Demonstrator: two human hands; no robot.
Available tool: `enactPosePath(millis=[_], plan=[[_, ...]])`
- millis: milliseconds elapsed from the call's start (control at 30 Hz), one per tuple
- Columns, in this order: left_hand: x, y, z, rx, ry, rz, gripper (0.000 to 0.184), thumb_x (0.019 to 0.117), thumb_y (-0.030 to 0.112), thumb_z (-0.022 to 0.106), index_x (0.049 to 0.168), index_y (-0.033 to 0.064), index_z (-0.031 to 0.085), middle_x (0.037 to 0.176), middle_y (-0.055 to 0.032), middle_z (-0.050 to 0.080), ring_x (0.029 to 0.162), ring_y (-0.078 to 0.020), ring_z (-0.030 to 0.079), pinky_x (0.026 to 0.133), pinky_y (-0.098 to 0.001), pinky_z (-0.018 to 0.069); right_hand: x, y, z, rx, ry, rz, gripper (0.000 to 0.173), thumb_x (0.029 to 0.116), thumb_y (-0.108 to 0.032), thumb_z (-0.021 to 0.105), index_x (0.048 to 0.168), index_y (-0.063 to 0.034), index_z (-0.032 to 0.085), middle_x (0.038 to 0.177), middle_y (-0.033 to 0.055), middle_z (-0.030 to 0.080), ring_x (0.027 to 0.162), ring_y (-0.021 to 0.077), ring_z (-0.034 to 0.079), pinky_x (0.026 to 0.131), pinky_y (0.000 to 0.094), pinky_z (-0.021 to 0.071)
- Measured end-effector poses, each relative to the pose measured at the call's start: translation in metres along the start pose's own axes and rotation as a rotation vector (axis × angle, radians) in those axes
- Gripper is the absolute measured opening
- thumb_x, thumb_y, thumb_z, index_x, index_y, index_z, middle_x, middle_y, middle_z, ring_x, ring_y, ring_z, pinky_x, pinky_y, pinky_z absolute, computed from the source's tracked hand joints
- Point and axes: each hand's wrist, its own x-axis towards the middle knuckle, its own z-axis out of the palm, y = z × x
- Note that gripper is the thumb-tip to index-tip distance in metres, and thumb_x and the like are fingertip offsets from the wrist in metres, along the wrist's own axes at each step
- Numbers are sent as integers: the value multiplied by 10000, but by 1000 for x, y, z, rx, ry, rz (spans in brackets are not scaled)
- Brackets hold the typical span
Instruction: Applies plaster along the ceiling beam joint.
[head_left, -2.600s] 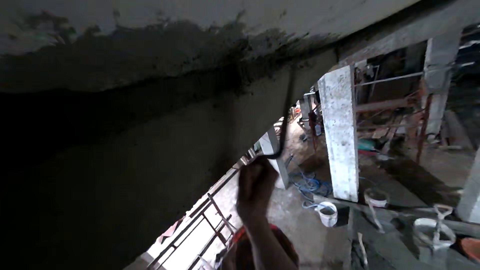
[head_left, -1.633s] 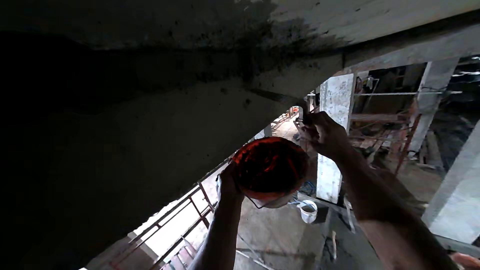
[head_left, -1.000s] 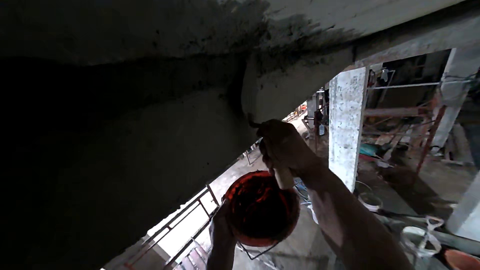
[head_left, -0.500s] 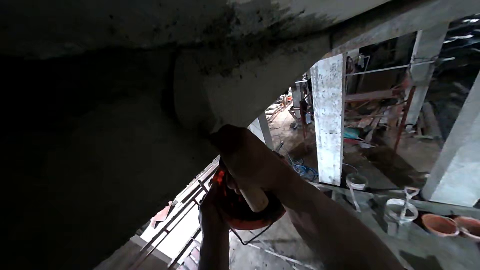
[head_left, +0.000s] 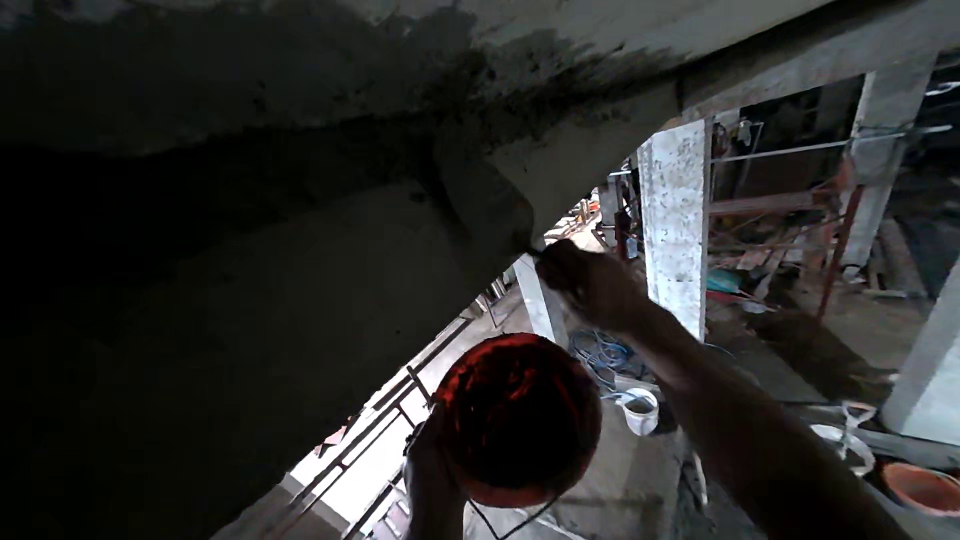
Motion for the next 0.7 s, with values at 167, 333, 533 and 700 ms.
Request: enactPosePath(millis=[167,333,533,700], plan=[[10,-6,18,-11,1,7,259,1051,198,546,1055,-23,681,910,-157,717,817,-218,711,730,-402,614,69,74,12,-99,-143,225,439,1101,-451,349,1218,-94,576,906,183,691,872,429,705,718,658,544],[8,-5,-3,84,73,18,253,1050,209,559,1065,-17,674,910,-151,716,813,-210,710,732,-394,615,69,95,20,281,-146,471,409,1111,-453,381,1221,-102,561,758,108,627,550,235,628,517,425,563],[13,-16,-35,-100,103,-4,223,1039,177,570,1072,-30,646,943,-176,717,837,-241,718,749,-429,623,39,-9,-8,874,-211,519,310,1112,-339,446,1190,-86,607,697,81,608,470,164,587,423,325,540],[-2,3,-54,-66,161,28,232,1035,190,587,1090,-25,652,951,-173,717,843,-234,717,747,-417,619,23,-104,-8,946,-304,524,232,1106,-273,481,1184,-77,576,703,112,611,460,195,616,420,344,577]])
